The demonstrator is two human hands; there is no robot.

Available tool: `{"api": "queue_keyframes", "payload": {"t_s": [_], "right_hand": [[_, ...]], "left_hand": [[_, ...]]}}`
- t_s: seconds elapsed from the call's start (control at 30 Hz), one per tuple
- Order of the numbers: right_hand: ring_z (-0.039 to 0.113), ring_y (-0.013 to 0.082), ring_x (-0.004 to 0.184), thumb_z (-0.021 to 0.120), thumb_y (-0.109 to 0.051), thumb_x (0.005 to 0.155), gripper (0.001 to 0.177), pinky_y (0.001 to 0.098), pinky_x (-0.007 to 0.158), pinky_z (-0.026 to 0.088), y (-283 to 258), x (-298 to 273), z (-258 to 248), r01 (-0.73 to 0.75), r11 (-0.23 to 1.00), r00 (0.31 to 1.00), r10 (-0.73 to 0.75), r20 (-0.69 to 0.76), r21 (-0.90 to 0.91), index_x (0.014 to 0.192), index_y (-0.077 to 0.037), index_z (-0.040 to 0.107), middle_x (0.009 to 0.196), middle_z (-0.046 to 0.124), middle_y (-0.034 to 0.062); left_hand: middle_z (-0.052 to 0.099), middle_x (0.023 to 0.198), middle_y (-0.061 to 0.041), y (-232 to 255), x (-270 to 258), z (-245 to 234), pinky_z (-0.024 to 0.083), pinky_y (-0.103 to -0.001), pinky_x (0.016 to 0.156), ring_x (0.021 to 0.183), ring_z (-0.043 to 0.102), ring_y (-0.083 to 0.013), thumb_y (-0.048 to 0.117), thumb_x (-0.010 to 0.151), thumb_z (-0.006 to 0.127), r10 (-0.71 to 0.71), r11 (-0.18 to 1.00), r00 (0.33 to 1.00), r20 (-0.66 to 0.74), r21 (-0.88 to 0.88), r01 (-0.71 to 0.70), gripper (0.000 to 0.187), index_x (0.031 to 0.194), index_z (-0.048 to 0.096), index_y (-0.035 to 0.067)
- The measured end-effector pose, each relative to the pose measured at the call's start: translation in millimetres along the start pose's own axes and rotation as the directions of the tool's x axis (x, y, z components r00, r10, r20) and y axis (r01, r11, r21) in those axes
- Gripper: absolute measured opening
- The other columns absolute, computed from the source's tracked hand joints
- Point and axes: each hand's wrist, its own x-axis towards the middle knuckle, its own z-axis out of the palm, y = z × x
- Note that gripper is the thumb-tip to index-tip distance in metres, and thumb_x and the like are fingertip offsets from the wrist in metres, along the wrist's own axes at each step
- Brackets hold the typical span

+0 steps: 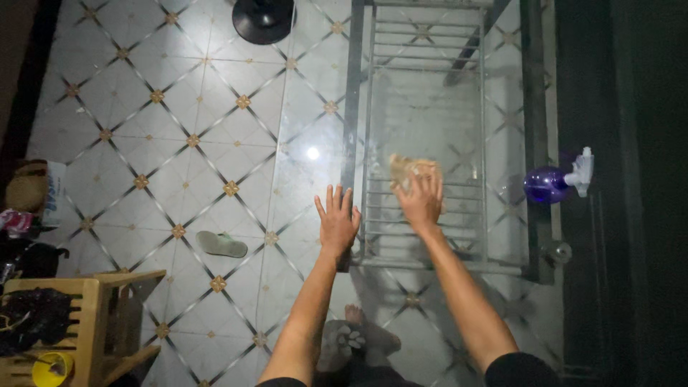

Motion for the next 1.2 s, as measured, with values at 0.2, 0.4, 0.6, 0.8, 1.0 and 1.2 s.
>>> {"api": "queue_keyframes", "payload": {"t_s": [0.2,0.4,0.6,0.8,1.0,1.2], "right_hand": [[0.026,0.0497,0.149,0.068,-0.054,0.092,0.074,0.0618,0.118,0.016,11.6,88.2,41.3,-0.124,0.992,0.990,0.126,-0.062,0.035,0.148,-0.008,0.056,0.155,0.044,0.0215],[0.035,0.0447,0.147,0.069,-0.059,0.088,0.070,0.0578,0.122,0.021,-51.8,115.0,75.4,0.036,0.998,0.999,-0.037,0.014,0.050,0.140,-0.013,0.062,0.155,0.050,0.0159],[0.046,0.0369,0.143,0.072,-0.054,0.088,0.062,0.0544,0.121,0.027,-90.4,58.0,44.3,0.231,0.964,0.970,-0.238,0.044,0.131,0.137,-0.017,0.065,0.142,0.062,0.0125],[0.046,0.0344,0.144,0.070,-0.053,0.087,0.064,0.0535,0.121,0.028,-65.2,11.0,17.5,0.257,0.964,0.965,-0.260,0.030,0.073,0.138,-0.015,0.065,0.144,0.060,0.0156],[0.042,0.0418,0.146,0.069,-0.049,0.095,0.063,0.0560,0.121,0.028,-42.4,53.9,24.5,0.101,0.995,0.994,-0.102,-0.050,-0.015,0.143,-0.008,0.061,0.147,0.056,0.0211],[0.038,0.0456,0.145,0.070,-0.048,0.091,0.067,0.0598,0.117,0.026,-64.7,113.2,63.3,0.092,0.994,0.993,-0.086,-0.078,0.066,0.143,-0.007,0.059,0.149,0.054,0.0226]], "left_hand": [[0.048,0.153,-0.019,-2.3,-2.9,7.7,0.015,-0.069,0.121,0.150,0.032,-0.0384,0.029,0.094,0.060,0.016,1.000,0.999,-0.031,-0.007,-0.016,0.052,0.141,0.060,0.006],[0.048,0.153,-0.018,-5.0,-3.1,16.6,0.015,-0.069,0.121,0.151,0.033,-0.0383,0.030,0.092,0.061,0.019,1.000,0.999,-0.044,0.018,-0.018,0.053,0.140,0.060,0.007],[0.046,0.155,-0.017,-6.0,-3.4,14.6,0.013,-0.067,0.122,0.152,0.030,-0.0362,0.031,0.090,0.060,0.005,1.000,1.000,-0.014,0.029,-0.005,0.058,0.140,0.056,0.002],[0.045,0.156,-0.017,-4.2,-1.8,9.9,0.012,-0.066,0.123,0.154,0.027,-0.0360,0.029,0.092,0.060,-0.015,0.999,1.000,0.013,-0.029,0.016,0.054,0.137,0.057,0.000],[0.048,0.154,-0.018,-1.2,-2.1,9.3,0.014,-0.066,0.123,0.153,0.030,-0.0368,0.027,0.091,0.061,-0.023,0.998,1.000,-0.018,-0.060,0.022,0.053,0.136,0.058,0.000],[0.048,0.154,-0.019,1.6,-0.7,5.3,0.014,-0.067,0.123,0.153,0.030,-0.0375,0.028,0.091,0.060,-0.012,1.000,1.000,-0.028,-0.021,0.012,0.054,0.137,0.058,0.000]]}}
